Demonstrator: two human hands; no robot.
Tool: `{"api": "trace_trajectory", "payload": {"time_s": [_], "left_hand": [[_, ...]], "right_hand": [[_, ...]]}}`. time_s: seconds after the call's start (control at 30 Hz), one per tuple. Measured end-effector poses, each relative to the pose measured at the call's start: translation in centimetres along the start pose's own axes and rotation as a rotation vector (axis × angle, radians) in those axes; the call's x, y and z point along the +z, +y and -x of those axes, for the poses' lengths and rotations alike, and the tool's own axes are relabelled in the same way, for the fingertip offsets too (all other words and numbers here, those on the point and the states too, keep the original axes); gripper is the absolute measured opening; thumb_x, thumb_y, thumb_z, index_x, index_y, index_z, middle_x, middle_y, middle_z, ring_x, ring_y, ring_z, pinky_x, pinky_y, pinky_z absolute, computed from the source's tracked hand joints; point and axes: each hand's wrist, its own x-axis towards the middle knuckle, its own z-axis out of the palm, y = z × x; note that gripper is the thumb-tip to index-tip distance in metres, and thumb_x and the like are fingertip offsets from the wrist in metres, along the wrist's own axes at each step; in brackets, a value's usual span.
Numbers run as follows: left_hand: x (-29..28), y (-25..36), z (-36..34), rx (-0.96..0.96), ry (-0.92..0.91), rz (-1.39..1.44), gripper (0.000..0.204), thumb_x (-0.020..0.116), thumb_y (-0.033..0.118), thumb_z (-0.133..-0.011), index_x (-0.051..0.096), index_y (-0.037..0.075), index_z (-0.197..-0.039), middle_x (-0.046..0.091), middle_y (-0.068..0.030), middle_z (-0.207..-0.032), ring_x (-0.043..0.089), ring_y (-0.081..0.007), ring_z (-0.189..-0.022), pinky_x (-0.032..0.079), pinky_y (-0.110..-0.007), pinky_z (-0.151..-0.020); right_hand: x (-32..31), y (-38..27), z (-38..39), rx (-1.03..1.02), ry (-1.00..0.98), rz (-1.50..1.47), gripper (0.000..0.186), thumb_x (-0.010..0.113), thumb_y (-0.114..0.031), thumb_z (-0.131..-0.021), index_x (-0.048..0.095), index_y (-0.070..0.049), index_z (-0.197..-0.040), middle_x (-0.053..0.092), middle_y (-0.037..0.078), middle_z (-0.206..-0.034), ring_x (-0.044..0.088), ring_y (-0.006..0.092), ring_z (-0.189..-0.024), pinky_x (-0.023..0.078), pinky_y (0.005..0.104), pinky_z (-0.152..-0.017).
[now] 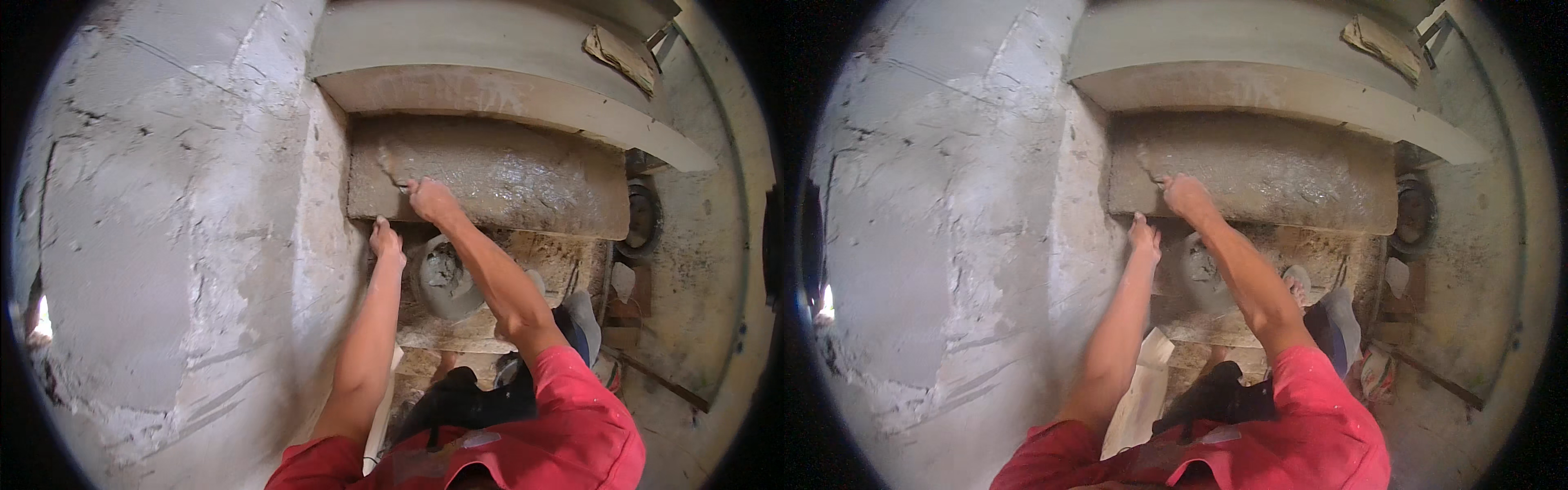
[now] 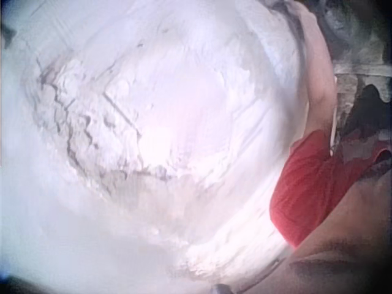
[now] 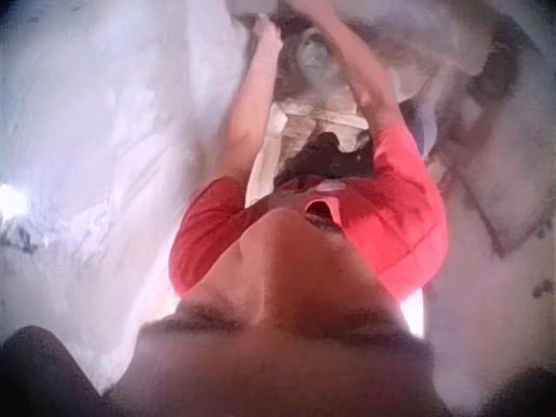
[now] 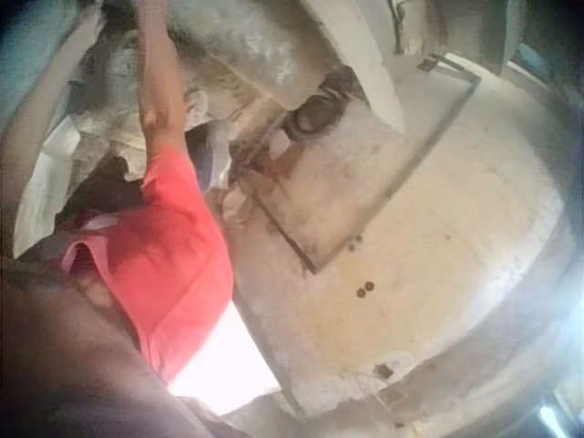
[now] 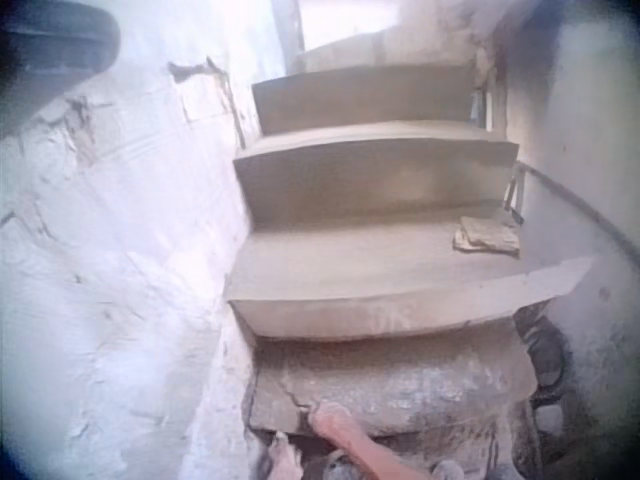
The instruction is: The person applies a wet plaster-like mixture to a curved concrete stair using a brush and a trowel. They repeatedly dip the brush into a bucket, spread the mixture over the stair surface, and smooth it with a trowel.
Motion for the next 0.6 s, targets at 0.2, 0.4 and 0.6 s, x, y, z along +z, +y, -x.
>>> {"api": "trace_trajectory", "payload": {"time_s": [0.2,0.4,0.6], "left_hand": [[2.6,0.6,-2.3,-0.141,0.182,0.152,0.035,0.066,0.021,-0.104,0.061,-0.002,-0.130,0.066,-0.0178,-0.122,0.073,-0.0299,-0.095,0.069,-0.036,-0.078],[2.8,1.7,-0.5,-0.096,0.213,0.148,0.030,0.074,0.013,-0.097,0.066,-0.007,-0.118,0.067,-0.0225,-0.123,0.075,-0.0331,-0.093,0.072,-0.037,-0.073],[2.8,2.4,-0.4,-0.104,0.206,0.080,0.039,0.065,0.010,-0.102,0.055,-0.012,-0.133,0.064,-0.0242,-0.125,0.074,-0.0376,-0.097,0.071,-0.041,-0.077]], "right_hand": [[-5.2,2.9,0.2,0.054,0.038,0.150,0.042,0.049,-0.037,-0.107,0.071,-0.001,-0.112,0.071,0.032,-0.114,0.069,0.0486,-0.108,0.057,0.0583,-0.087],[-8.6,6.5,4.8,0.121,0.024,0.303,0.042,0.047,-0.039,-0.109,0.065,-0.001,-0.116,0.073,0.029,-0.102,0.071,0.0507,-0.096,0.057,0.0580,-0.084],[-2.9,-0.2,1.0,-0.239,-0.128,0.327,0.048,0.047,-0.044,-0.109,0.063,0.000,-0.112,0.072,0.032,-0.089,0.071,0.0516,-0.088,0.057,0.0614,-0.080]]}}
